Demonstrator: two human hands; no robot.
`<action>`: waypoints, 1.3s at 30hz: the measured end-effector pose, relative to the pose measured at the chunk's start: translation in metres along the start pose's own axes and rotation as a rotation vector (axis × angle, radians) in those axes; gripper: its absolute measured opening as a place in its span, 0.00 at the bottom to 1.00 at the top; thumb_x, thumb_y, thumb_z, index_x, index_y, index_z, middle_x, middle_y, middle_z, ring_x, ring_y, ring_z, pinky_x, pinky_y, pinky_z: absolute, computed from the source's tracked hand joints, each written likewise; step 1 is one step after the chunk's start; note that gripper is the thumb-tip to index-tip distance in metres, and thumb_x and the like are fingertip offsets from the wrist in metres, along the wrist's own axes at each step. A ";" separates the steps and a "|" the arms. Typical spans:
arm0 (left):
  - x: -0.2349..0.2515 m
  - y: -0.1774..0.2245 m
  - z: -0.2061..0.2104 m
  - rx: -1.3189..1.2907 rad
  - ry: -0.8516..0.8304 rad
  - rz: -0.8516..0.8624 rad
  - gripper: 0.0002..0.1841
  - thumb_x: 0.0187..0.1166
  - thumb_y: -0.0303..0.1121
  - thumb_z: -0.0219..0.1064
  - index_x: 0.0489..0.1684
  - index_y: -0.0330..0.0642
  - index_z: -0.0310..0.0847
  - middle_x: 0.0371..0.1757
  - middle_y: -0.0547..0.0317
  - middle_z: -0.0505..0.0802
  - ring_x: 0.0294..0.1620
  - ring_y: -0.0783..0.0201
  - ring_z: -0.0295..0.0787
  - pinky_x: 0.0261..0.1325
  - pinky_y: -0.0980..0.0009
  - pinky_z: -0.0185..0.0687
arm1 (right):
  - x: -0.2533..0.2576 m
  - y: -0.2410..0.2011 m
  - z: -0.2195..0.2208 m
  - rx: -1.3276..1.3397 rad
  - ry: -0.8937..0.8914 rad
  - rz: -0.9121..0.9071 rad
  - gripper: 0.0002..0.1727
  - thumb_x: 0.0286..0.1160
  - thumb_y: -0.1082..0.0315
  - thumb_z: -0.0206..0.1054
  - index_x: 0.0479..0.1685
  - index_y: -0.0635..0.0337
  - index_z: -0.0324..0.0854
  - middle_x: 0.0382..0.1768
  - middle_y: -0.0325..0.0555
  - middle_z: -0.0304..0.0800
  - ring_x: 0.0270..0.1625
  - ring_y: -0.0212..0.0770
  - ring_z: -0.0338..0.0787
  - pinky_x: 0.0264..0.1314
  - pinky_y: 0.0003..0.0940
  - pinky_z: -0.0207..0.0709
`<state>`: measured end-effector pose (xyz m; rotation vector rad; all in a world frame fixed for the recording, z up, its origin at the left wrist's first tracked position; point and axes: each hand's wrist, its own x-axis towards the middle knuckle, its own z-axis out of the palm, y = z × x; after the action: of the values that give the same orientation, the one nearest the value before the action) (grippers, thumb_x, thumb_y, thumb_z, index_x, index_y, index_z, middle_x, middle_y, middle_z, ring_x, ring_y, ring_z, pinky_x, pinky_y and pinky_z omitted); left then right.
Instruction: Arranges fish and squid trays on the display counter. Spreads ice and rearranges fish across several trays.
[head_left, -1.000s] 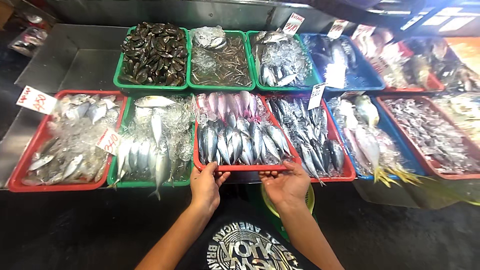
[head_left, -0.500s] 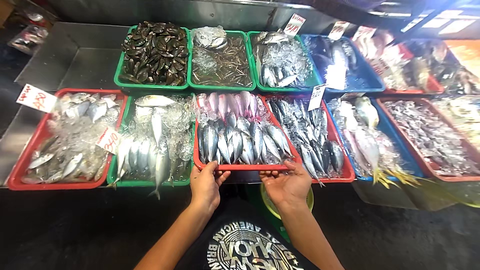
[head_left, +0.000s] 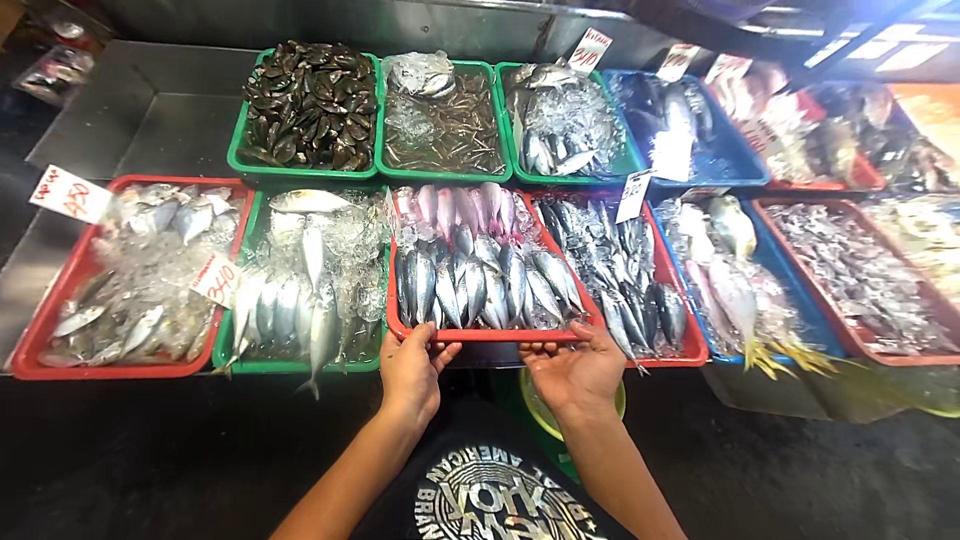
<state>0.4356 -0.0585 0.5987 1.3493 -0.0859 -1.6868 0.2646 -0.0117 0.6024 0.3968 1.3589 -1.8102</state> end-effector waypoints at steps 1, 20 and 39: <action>0.000 0.000 0.000 -0.002 0.000 0.001 0.16 0.81 0.20 0.63 0.63 0.34 0.66 0.34 0.43 0.85 0.26 0.52 0.88 0.33 0.53 0.94 | 0.000 0.000 0.000 -0.002 0.000 -0.001 0.11 0.78 0.57 0.56 0.30 0.52 0.69 0.18 0.41 0.75 0.20 0.42 0.81 0.32 0.46 0.85; 0.000 0.003 -0.002 -0.021 0.003 -0.012 0.16 0.80 0.19 0.63 0.62 0.35 0.66 0.33 0.44 0.84 0.25 0.53 0.88 0.32 0.54 0.94 | -0.001 0.002 0.002 -0.008 -0.012 -0.008 0.12 0.77 0.58 0.56 0.27 0.51 0.69 0.17 0.41 0.75 0.20 0.42 0.81 0.33 0.46 0.85; -0.001 0.007 -0.003 -0.033 -0.052 -0.047 0.19 0.78 0.20 0.65 0.65 0.34 0.66 0.37 0.44 0.86 0.28 0.54 0.90 0.34 0.57 0.94 | 0.002 -0.004 -0.003 -0.033 -0.144 0.068 0.14 0.83 0.50 0.50 0.36 0.48 0.67 0.19 0.38 0.77 0.24 0.38 0.84 0.38 0.43 0.86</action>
<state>0.4418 -0.0600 0.6021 1.2923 -0.0568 -1.7558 0.2601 -0.0091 0.6023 0.2867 1.2592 -1.7244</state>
